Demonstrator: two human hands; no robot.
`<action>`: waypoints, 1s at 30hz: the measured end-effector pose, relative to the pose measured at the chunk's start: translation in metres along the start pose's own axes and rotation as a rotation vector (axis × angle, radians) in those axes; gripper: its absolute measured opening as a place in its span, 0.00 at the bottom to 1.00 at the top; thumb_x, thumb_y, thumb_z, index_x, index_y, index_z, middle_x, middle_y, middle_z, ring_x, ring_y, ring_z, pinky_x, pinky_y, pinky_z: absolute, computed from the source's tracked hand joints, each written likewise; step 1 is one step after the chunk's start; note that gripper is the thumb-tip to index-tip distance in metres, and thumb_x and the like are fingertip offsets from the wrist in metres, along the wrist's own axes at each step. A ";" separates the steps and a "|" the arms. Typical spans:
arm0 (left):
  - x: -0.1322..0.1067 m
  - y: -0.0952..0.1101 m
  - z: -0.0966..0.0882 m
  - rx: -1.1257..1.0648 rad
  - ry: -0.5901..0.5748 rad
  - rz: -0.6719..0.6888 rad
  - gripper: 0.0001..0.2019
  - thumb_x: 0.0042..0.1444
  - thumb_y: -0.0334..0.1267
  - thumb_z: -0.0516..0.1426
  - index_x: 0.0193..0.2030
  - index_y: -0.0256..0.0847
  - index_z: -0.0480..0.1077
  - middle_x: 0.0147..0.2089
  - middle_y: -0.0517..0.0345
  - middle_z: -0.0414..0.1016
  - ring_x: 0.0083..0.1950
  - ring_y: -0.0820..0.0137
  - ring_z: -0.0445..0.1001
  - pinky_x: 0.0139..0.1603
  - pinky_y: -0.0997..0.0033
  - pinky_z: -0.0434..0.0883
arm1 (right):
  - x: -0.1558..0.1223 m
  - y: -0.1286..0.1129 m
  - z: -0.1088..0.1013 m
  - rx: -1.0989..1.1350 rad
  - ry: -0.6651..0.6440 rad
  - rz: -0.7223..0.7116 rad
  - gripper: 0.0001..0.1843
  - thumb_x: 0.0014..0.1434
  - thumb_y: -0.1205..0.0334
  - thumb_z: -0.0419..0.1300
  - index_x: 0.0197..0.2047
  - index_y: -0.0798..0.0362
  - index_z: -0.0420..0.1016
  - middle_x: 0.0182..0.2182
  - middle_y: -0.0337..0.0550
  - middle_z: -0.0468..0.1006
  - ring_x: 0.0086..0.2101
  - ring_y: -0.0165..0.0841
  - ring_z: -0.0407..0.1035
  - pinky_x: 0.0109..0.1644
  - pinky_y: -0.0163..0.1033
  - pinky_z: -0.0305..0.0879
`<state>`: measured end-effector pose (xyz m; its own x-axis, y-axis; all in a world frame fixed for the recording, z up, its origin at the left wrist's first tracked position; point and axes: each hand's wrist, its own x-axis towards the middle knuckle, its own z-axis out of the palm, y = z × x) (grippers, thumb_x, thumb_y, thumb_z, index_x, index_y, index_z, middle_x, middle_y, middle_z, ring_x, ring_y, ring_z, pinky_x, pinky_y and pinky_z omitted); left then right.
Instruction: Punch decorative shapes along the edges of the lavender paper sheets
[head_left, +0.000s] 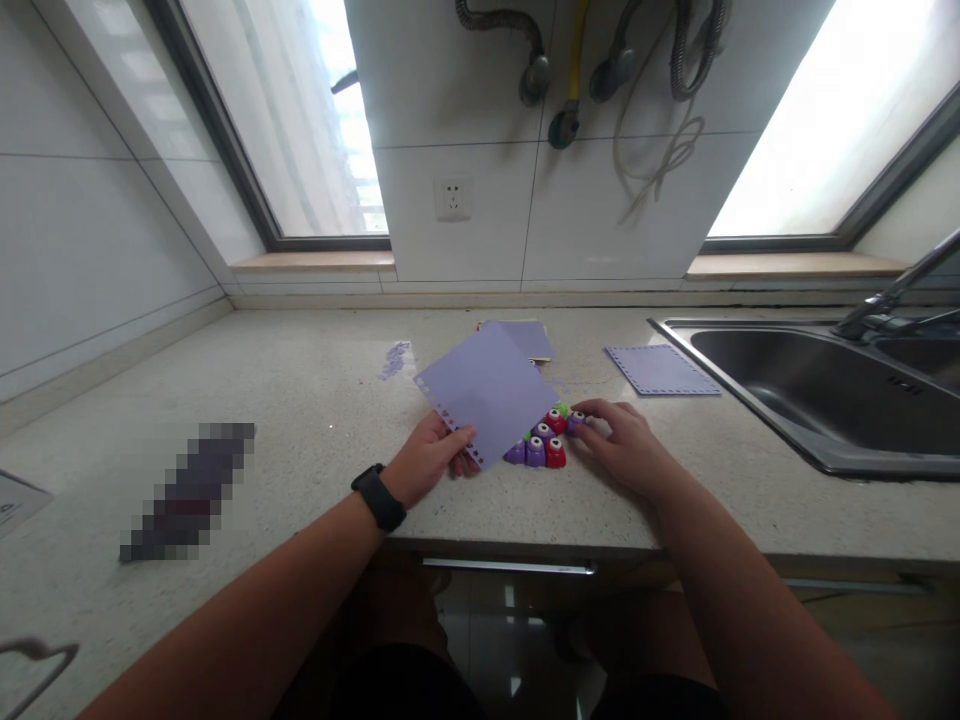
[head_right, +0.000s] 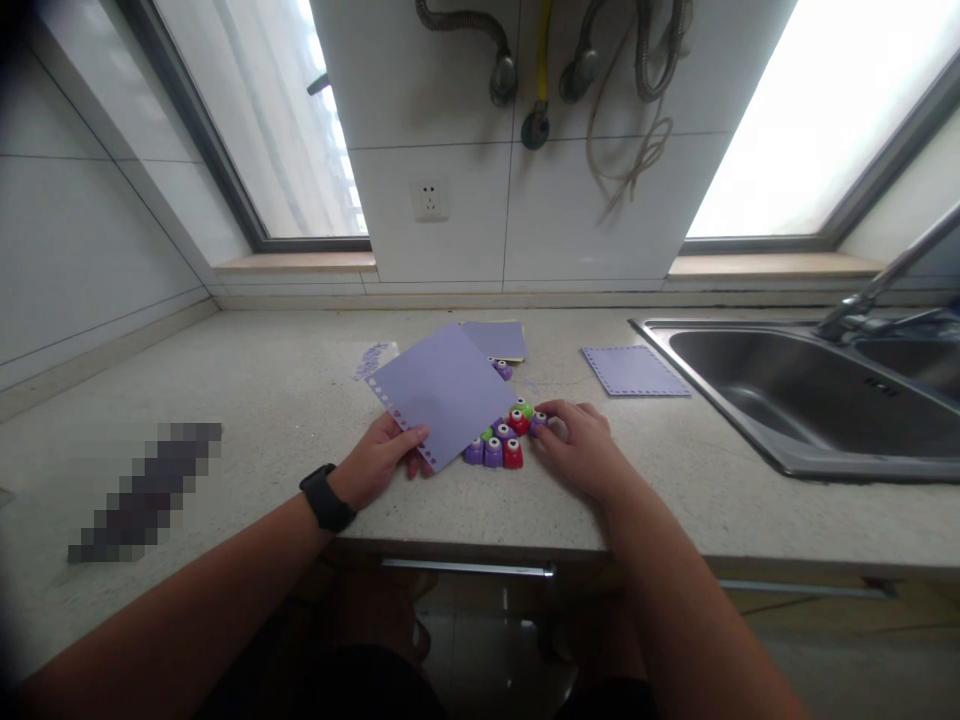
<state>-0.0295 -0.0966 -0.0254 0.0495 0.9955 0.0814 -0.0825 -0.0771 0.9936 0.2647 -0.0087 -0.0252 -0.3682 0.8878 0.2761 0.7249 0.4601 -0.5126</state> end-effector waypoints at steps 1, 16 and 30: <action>0.001 0.000 -0.001 -0.024 0.023 0.003 0.14 0.59 0.46 0.63 0.41 0.37 0.69 0.25 0.57 0.78 0.22 0.71 0.75 0.19 0.75 0.66 | 0.000 0.000 -0.001 0.015 0.000 -0.004 0.15 0.65 0.54 0.58 0.51 0.49 0.78 0.45 0.54 0.79 0.51 0.51 0.69 0.56 0.60 0.65; 0.003 0.001 -0.001 -0.189 0.129 0.009 0.18 0.56 0.43 0.65 0.49 0.39 0.66 0.33 0.57 0.81 0.26 0.68 0.80 0.19 0.75 0.71 | 0.034 -0.014 -0.014 0.120 -0.018 0.024 0.13 0.64 0.59 0.58 0.50 0.50 0.77 0.43 0.49 0.82 0.41 0.41 0.75 0.46 0.49 0.71; 0.005 0.002 -0.002 -0.228 0.155 0.010 0.14 0.59 0.42 0.63 0.47 0.40 0.67 0.31 0.59 0.80 0.25 0.69 0.80 0.20 0.76 0.72 | 0.075 -0.055 -0.009 -0.334 -0.392 -0.381 0.14 0.63 0.49 0.61 0.42 0.46 0.84 0.42 0.49 0.83 0.49 0.51 0.70 0.57 0.59 0.60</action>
<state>-0.0318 -0.0916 -0.0234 -0.1037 0.9928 0.0603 -0.3048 -0.0894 0.9482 0.2028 0.0324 0.0309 -0.7754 0.6303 0.0389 0.6205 0.7719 -0.1387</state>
